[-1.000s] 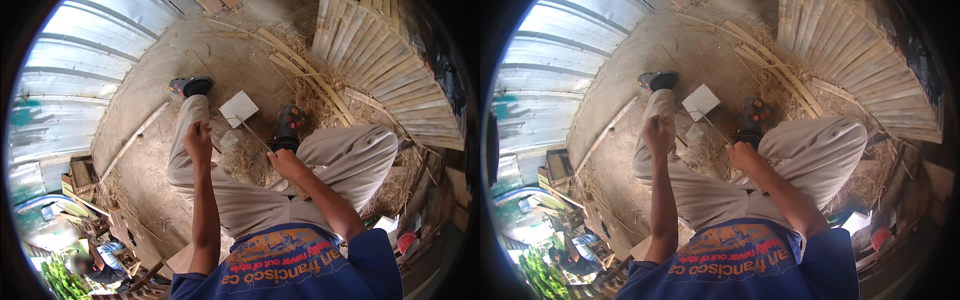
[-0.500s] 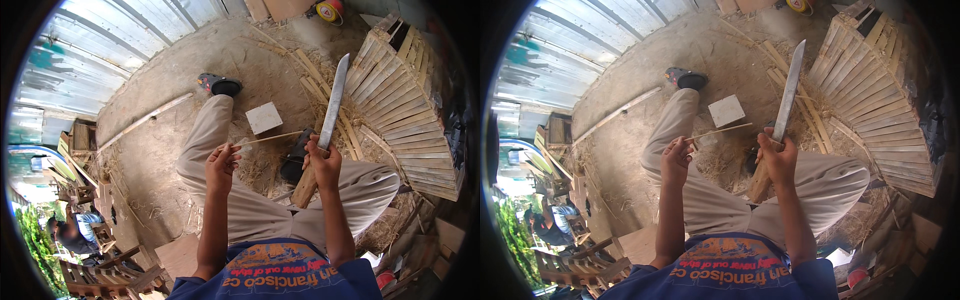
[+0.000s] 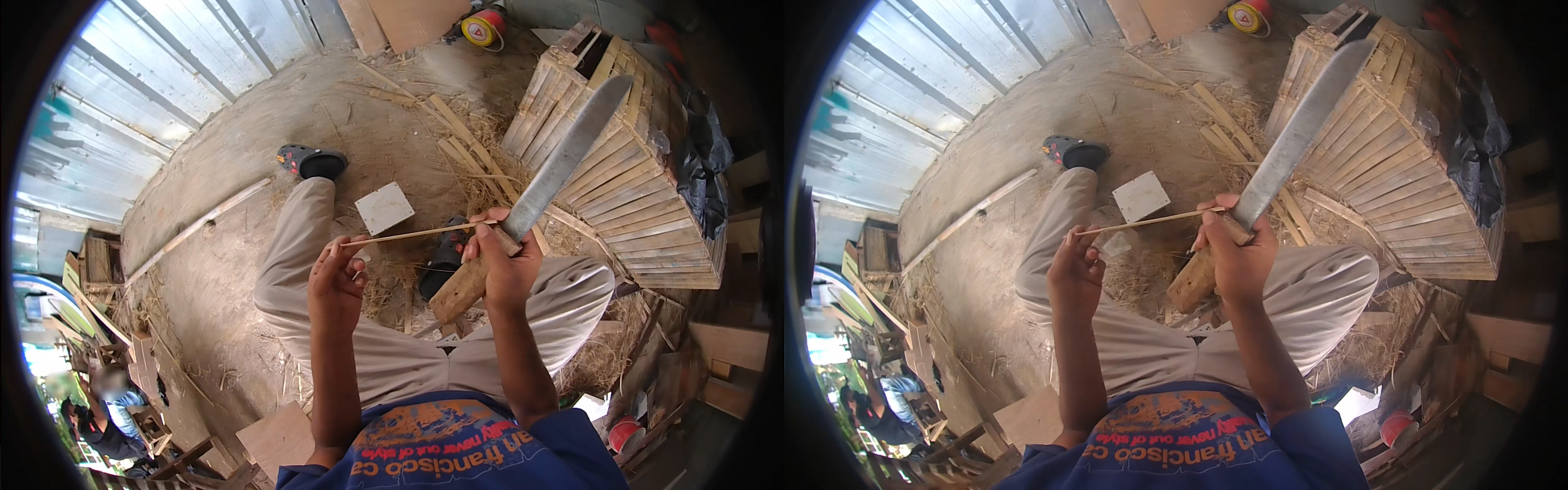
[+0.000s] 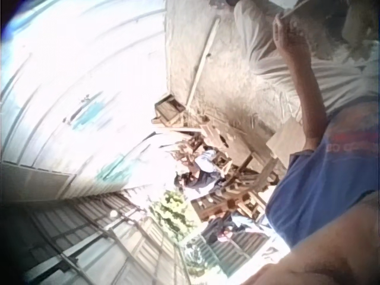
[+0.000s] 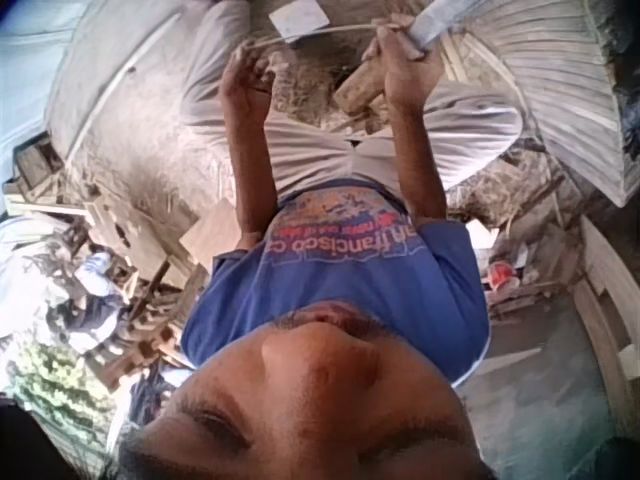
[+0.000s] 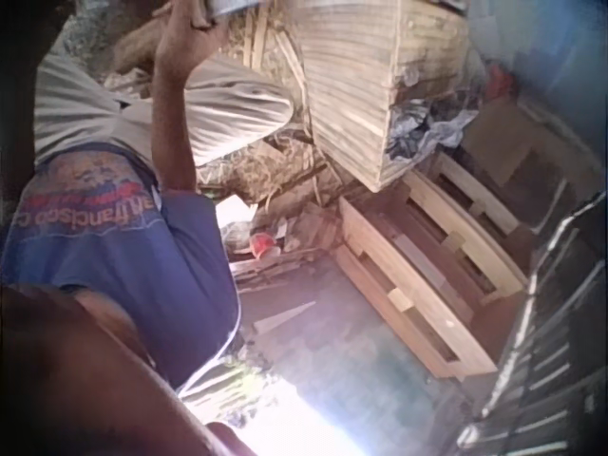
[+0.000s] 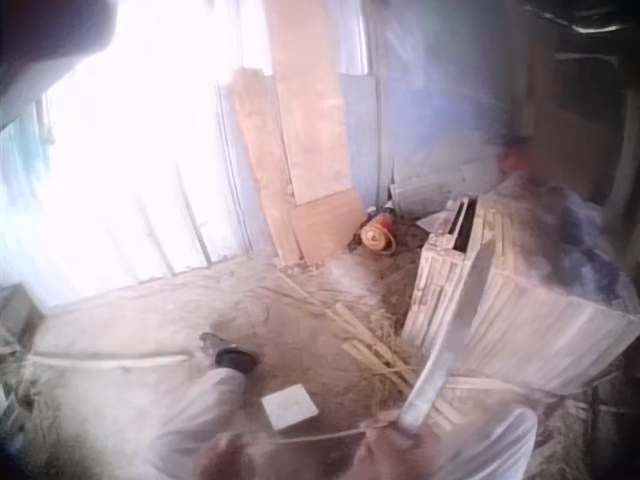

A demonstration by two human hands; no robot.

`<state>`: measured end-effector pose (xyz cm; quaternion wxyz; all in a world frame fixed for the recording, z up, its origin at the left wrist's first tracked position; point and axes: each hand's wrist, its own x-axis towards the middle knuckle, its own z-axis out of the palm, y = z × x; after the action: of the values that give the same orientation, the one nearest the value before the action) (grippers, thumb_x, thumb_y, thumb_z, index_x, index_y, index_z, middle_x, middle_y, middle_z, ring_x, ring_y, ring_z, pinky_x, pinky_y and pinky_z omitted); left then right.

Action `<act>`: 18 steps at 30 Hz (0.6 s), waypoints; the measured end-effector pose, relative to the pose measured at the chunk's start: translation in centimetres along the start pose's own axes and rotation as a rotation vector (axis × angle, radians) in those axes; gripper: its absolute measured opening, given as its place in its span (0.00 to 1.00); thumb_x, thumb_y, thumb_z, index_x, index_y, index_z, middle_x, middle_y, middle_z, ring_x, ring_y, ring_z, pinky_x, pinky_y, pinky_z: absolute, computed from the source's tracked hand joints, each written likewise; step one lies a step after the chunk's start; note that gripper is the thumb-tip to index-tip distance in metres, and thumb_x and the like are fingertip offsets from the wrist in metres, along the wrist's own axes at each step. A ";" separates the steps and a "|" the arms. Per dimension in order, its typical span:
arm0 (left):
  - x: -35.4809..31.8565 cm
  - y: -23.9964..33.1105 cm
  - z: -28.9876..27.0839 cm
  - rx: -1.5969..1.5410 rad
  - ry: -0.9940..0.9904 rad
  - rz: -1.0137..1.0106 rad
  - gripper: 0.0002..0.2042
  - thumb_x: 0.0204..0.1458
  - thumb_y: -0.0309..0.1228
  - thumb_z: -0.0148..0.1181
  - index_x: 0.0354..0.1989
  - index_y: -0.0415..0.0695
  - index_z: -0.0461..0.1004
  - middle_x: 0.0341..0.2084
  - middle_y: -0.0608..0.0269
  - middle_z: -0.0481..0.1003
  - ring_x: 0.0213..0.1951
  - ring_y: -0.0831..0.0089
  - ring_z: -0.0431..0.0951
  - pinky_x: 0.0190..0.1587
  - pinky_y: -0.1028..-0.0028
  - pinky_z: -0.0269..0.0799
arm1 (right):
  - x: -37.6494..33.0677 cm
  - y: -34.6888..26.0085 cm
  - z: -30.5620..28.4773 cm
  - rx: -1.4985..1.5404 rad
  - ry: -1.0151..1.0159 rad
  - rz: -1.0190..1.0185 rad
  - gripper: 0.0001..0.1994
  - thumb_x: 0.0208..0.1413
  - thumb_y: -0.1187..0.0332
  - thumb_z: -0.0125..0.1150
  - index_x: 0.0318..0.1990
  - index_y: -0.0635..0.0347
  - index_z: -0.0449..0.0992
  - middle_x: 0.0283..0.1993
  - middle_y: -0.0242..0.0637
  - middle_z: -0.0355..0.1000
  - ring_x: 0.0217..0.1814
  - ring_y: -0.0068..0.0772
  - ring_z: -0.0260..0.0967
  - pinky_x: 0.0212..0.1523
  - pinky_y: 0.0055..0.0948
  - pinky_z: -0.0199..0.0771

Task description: The person sits on the floor and uses a large knife to sharpen thin bamboo sticks. They hold each stick against a small white block and repeatedly scrape the knife along its length to create a fine point.

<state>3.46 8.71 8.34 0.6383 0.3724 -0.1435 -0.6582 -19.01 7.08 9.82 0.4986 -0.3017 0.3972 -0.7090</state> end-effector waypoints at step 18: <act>0.2 -3.6 1.5 -0.089 0.015 -0.029 0.12 0.68 0.34 0.51 0.53 0.41 0.72 0.43 0.57 0.80 0.32 0.79 0.78 0.30 0.80 0.69 | -1.5 -1.3 -1.9 0.075 -0.090 0.096 0.12 0.58 0.82 0.57 0.48 0.64 0.70 0.39 0.47 0.75 0.26 0.29 0.71 0.28 0.32 0.76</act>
<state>-0.21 8.63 6.91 0.6455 0.3507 -0.1039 -0.6704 -20.68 9.27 9.95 0.5605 -0.2949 0.3614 -0.6843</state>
